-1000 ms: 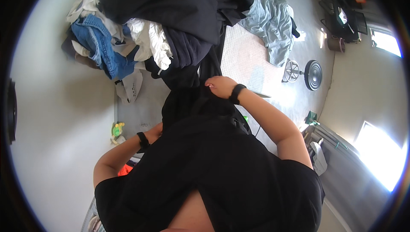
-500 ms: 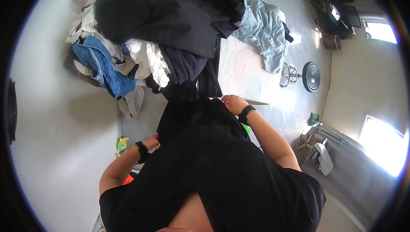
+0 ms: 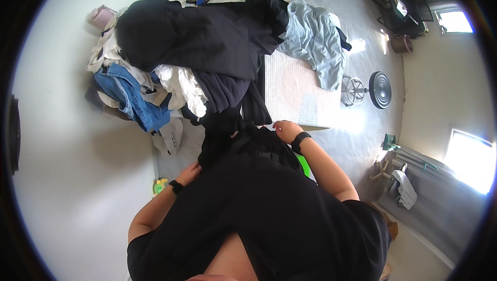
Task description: The person folds a black garment, a pair of gray shorts, and a second black garment on a table before picking up a phone.
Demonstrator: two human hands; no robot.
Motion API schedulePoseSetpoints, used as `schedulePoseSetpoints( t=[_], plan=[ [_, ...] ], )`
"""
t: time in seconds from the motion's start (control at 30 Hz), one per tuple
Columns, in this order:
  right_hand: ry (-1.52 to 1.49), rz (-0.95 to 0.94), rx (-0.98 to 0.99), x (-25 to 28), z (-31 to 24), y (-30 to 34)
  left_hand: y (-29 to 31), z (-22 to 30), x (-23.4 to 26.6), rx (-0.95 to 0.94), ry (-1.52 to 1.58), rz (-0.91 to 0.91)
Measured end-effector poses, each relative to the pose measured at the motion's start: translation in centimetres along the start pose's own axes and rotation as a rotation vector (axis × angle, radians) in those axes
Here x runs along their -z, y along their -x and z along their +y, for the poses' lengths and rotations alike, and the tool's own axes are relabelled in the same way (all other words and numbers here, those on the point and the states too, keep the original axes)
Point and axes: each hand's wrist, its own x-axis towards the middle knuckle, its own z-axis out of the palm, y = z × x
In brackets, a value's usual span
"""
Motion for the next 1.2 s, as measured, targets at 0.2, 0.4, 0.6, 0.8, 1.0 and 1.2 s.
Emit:
schedulePoseSetpoints(
  t=[0.2, 0.4, 0.6, 0.8, 1.0, 1.2],
  plan=[
    [-0.025, 0.111, 0.068, 5.2, -4.5, -3.5, 0.9, 0.9, 0.2, -0.157, -0.453, 0.016],
    [-0.114, 0.281, 0.260, 7.2, -8.8, -6.4, -3.5, -5.4, 4.3, -0.424, -0.946, 0.369],
    [-0.096, 0.160, 0.187, 4.3, -8.6, -6.2, -0.3, 0.9, 5.3, -0.517, -1.345, 0.354],
    [-0.103, 0.169, 0.158, 3.4, -9.7, -5.9, -8.0, -7.7, 9.0, -0.335, -1.205, 0.303],
    [-0.152, 0.184, 0.096, 3.1, -8.4, -5.1, -5.9, -4.9, 8.7, -0.277, -1.028, 0.157],
    [-0.117, 0.299, 0.129, 5.8, -5.9, -6.4, -0.8, 4.0, 9.4, -0.444, -0.900, 0.203]
  ],
)
